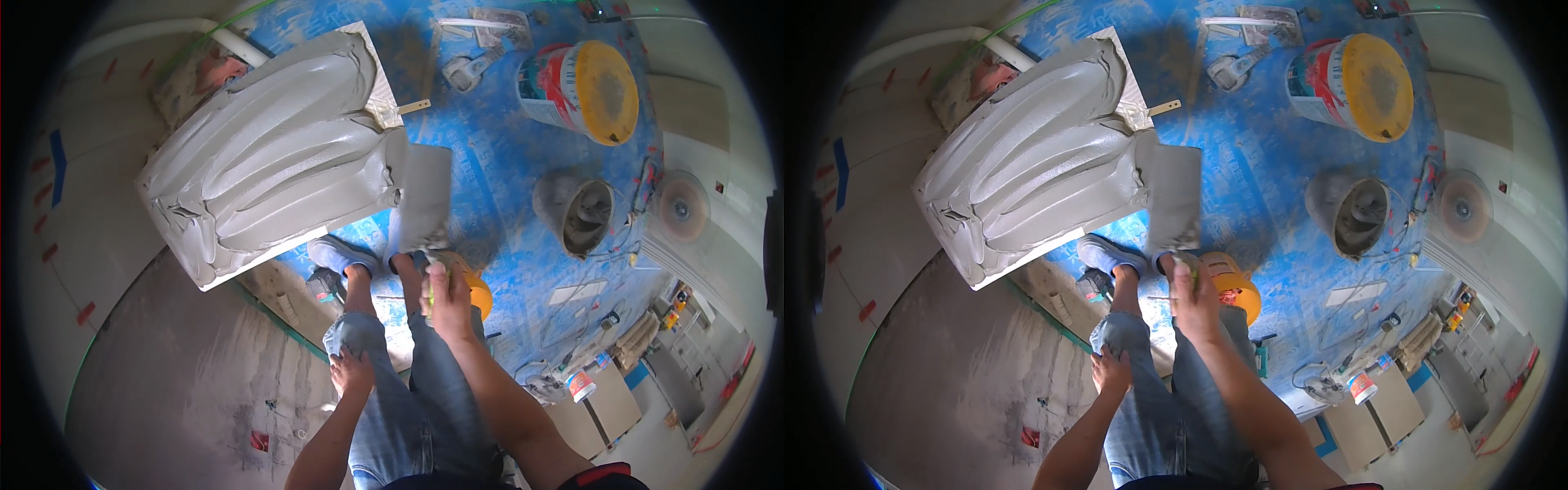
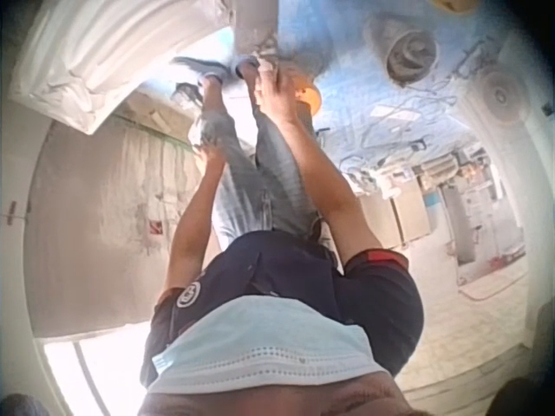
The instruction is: The person cuts a tile with a power saw and then applies mortar to the back of another tile using a trowel.
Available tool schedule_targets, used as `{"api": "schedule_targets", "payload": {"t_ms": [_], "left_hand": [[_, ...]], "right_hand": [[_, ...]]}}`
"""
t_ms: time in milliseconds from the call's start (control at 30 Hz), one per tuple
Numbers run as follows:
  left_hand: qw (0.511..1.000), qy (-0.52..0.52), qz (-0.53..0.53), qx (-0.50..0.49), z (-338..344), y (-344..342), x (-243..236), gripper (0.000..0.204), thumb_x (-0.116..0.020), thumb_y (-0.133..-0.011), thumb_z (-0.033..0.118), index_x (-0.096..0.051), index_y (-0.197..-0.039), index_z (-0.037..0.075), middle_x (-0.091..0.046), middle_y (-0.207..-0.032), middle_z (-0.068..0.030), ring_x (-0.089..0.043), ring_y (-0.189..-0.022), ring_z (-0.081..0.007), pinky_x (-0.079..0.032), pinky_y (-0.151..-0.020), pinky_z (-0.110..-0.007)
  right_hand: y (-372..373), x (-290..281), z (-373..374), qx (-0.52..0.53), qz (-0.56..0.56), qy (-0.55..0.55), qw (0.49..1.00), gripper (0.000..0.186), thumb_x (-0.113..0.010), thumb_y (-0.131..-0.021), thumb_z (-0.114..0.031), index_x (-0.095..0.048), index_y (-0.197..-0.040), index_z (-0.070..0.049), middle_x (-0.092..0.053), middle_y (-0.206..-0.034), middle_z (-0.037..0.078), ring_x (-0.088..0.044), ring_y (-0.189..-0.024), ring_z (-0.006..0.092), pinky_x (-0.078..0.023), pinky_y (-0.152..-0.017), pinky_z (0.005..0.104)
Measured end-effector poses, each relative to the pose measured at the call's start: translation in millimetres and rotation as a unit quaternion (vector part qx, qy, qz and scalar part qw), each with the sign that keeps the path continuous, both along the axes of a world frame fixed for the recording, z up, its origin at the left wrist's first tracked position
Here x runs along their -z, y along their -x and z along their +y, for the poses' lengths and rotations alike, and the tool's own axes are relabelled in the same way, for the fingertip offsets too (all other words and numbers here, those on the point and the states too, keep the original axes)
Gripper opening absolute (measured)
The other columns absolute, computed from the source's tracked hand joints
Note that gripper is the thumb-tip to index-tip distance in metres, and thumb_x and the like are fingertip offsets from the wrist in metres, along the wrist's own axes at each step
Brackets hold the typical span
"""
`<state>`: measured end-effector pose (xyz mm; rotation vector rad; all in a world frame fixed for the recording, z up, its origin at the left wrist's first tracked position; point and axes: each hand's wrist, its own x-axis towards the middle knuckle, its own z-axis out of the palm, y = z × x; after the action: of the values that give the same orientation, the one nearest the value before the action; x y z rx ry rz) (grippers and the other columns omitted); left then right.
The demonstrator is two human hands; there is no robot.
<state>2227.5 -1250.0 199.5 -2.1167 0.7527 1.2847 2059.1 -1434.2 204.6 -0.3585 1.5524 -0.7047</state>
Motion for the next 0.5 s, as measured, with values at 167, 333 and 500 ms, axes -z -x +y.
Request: {"api": "schedule_targets", "payload": {"t_ms": [167,333,500], "left_hand": [[1.000,-0.011,-0.025,0.003,4,6,5,0.064,-0.061,-0.087,0.041,-0.042,-0.134,0.002,-0.044,-0.127,-0.0312,-0.053,-0.113,-0.0477,-0.044,-0.097,-0.053],[1.000,-0.017,-0.022,-0.005,1,10,3,0.063,-0.061,-0.087,0.041,-0.042,-0.134,0.003,-0.045,-0.126,-0.0289,-0.052,-0.115,-0.0466,-0.042,-0.099,-0.053],[1.000,0.019,0.010,0.009,30,7,20,0.063,-0.061,-0.087,0.041,-0.043,-0.133,0.003,-0.044,-0.127,-0.0286,-0.051,-0.116,-0.0464,-0.042,-0.099,-0.052]], "right_hand": [[-53,-13,-62,0.100,-0.143,-0.108,0.979,0.038,-0.050,-0.099,-0.048,-0.049,-0.096,-0.010,-0.049,-0.071,0.002,-0.048,-0.051,0.0108,-0.040,-0.044,0.0267],[-39,19,-80,0.088,-0.026,-0.158,0.983,0.039,-0.049,-0.098,-0.051,-0.045,-0.090,-0.012,-0.047,-0.069,0.001,-0.048,-0.050,0.0112,-0.040,-0.042,0.0278],[23,55,-89,0.095,0.081,-0.149,0.981,0.038,-0.046,-0.099,-0.047,-0.047,-0.093,-0.009,-0.045,-0.069,0.002,-0.045,-0.049,0.0121,-0.040,-0.042,0.0294]]}}
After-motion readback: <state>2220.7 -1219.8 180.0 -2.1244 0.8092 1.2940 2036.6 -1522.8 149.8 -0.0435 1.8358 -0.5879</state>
